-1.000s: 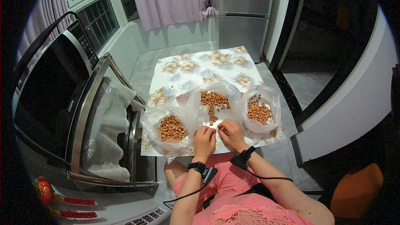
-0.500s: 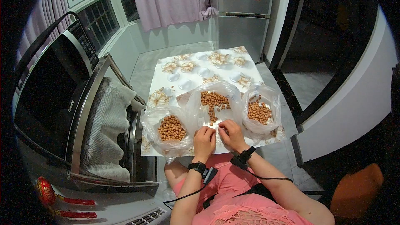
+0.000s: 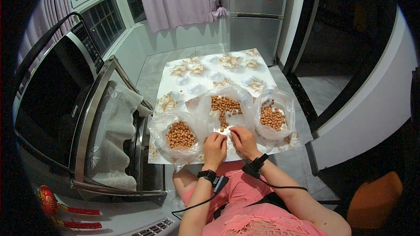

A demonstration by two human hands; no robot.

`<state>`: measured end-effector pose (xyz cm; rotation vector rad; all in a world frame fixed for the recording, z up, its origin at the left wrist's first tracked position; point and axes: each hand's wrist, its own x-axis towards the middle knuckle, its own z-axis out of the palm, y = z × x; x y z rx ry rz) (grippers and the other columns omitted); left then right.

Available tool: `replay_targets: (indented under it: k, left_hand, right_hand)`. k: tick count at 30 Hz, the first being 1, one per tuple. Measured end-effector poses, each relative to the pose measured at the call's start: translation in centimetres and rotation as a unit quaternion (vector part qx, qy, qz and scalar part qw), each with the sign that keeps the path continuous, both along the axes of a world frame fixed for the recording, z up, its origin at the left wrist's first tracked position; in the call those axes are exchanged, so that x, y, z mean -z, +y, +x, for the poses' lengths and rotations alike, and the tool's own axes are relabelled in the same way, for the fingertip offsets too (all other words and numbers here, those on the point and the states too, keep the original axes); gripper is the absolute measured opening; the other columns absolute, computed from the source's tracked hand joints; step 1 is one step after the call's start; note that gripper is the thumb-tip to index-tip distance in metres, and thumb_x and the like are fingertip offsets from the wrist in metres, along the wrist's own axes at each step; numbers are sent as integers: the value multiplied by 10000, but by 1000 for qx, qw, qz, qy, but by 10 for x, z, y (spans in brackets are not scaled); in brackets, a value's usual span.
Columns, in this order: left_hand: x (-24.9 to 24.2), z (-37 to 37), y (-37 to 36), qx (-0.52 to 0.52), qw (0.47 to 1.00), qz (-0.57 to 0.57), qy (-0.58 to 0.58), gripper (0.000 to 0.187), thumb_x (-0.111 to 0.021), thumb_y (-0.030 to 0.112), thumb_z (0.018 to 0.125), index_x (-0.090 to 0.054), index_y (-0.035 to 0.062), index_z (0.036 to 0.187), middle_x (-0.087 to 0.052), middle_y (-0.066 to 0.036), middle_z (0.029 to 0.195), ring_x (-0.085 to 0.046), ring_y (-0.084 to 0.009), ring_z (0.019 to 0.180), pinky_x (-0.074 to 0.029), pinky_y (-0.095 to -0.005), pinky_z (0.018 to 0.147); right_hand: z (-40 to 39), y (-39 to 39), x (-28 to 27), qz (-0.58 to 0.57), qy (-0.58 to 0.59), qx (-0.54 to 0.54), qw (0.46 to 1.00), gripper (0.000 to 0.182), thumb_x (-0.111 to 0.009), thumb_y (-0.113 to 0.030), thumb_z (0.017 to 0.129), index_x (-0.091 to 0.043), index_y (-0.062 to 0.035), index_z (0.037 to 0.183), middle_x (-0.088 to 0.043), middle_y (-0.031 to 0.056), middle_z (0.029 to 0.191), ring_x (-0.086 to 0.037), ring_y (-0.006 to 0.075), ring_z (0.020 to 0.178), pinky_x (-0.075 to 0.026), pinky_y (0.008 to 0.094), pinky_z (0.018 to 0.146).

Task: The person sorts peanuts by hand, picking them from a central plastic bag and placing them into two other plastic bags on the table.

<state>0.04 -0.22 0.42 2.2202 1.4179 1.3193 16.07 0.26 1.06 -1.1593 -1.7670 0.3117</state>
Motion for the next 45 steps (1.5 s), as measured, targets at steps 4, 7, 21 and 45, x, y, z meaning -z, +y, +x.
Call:
replay_targets:
  k: [4,7,21,45]
  left_hand:
    - [1,0,1,-6,1000,5,-2,68,-719,85,828,-691,58,884,-642,-101,883,-653,-323,847,-511,-424,769]
    - [1,0,1,-5,1000,2,-6,66,-715,86,830,-693,60,887,-643,-103,887,-653,-326,849,-510,-426,769]
    - [5,1,1,-1,1000,0,0,60,-697,67,831,-685,53,888,-641,-99,895,-641,-325,869,-500,-435,795]
    - [1,1,0,-4,1000,-2,-4,58,-689,62,829,-678,66,886,-637,-93,891,-642,-317,863,-494,-425,789]
  right_hand:
    - [0,-3,-3,-37,12,1,999,175,-651,-89,916,-651,-1,1067,-677,163,946,-657,354,859,-523,430,780]
    - [0,-2,-3,-44,16,-3,999,176,-677,-76,885,-655,-8,1047,-667,150,933,-654,339,861,-521,425,770]
    - [4,-19,-30,5,114,6,993,140,-737,-18,862,-702,-24,997,-691,107,937,-682,250,832,-528,339,734]
    - [18,-27,-28,25,29,2,999,128,-734,-81,850,-687,-36,961,-667,127,967,-646,328,893,-512,417,800]
